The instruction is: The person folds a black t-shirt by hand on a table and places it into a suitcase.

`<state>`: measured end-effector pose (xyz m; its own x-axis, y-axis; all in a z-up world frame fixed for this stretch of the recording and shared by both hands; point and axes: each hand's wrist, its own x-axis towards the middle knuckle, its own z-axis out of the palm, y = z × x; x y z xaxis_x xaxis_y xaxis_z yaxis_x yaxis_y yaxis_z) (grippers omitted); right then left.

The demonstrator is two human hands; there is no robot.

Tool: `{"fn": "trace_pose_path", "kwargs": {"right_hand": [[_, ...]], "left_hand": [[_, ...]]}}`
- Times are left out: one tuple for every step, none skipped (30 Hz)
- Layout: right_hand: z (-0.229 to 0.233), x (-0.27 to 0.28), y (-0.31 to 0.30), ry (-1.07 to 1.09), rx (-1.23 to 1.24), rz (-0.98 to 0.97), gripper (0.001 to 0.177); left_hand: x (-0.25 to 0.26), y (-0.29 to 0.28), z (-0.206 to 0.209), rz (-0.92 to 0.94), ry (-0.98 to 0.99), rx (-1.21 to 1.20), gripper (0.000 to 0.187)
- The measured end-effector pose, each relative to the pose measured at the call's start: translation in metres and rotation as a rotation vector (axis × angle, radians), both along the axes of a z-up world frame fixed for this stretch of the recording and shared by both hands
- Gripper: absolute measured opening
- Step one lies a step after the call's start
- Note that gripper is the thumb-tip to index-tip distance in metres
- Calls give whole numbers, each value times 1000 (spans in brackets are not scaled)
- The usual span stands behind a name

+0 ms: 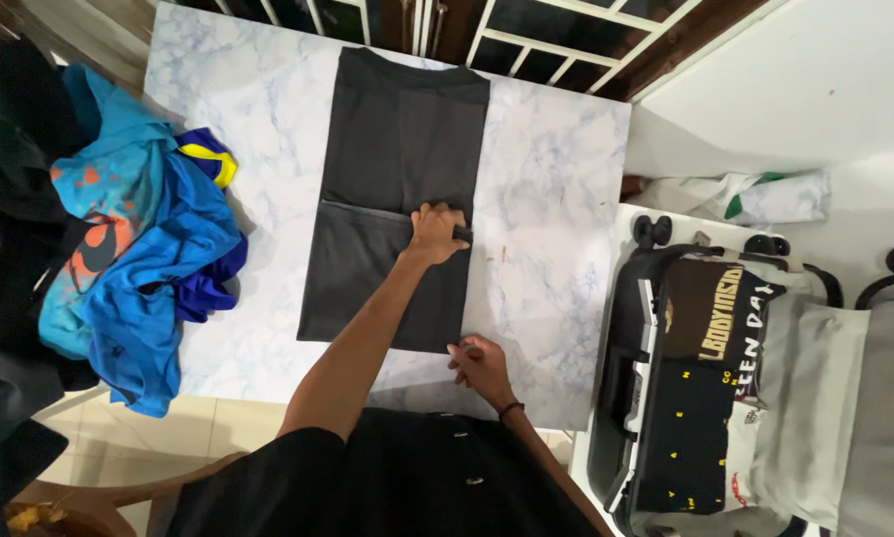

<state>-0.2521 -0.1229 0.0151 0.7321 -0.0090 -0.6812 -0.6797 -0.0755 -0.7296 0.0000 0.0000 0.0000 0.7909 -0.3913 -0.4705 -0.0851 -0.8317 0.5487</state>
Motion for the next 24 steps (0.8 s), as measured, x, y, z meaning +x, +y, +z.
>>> {"fn": "trace_pose_path", "kwargs": {"right_hand": [[5,3,0,2,2,-2,38],[9,6,1,34,4,-11,34],[12,8,1,68,5,-20,31],[14,9,1,70,5,-23,31],[15,10,0,54,16,-24,29],[15,10,0,39,27,-25,27],[14,10,-1,38,26,-25,27],[12,9,-2,34,50,-37,29],[10,8,-3,31,74,-50,31],[6,8,-3,32,73,-52,31],[4,7,-3,36,66,-71,30],[2,6,-4,40,59,-90,30],[0,7,-3,41,59,-93,30],[-1,8,-2,57,49,-101,31],[-1,9,-3,75,37,-109,32],[0,8,-3,78,36,-111,32],[1,10,-2,78,31,-105,31],[2,12,-1,77,26,-100,30],[4,13,-1,80,25,-102,30],[5,14,0,83,14,-101,29],[7,16,0,86,4,-97,29],[9,16,1,89,4,-96,29],[10,17,1,57,-5,-70,29],[12,19,2,25,-15,-43,30]], "left_hand": [[0,3,-4,-2,2,2,39],[0,5,-9,-32,-81,-59,36],[0,6,-12,-63,-162,-121,34],[0,8,-16,-65,-159,-121,34],[2,9,-19,-92,-201,-201,35],[2,10,-21,-119,-242,-282,36],[4,11,-21,-119,-243,-283,36],[5,11,-22,-118,-255,-279,39],[5,12,-23,-117,-266,-275,42],[6,12,-24,-118,-265,-277,42],[7,12,-26,-138,-300,-211,42],[8,11,-29,-158,-335,-146,43],[10,11,-32,-160,-333,-146,43],[11,11,-35,-141,-370,-170,45],[11,9,-39,-121,-405,-196,46],[10,8,-42,-123,-402,-198,46],[10,8,-45,-127,-437,-193,49],[12,8,-48,-132,-473,-188,51],[11,6,-50,-133,-470,-190,51],[11,5,-51,-136,-444,-170,51],[11,5,-52,-136,-419,-148,51],[9,5,-53,-135,-416,-147,51],[8,5,-52,-132,-431,-147,50],[7,5,-51,-129,-446,-146,50]]}}
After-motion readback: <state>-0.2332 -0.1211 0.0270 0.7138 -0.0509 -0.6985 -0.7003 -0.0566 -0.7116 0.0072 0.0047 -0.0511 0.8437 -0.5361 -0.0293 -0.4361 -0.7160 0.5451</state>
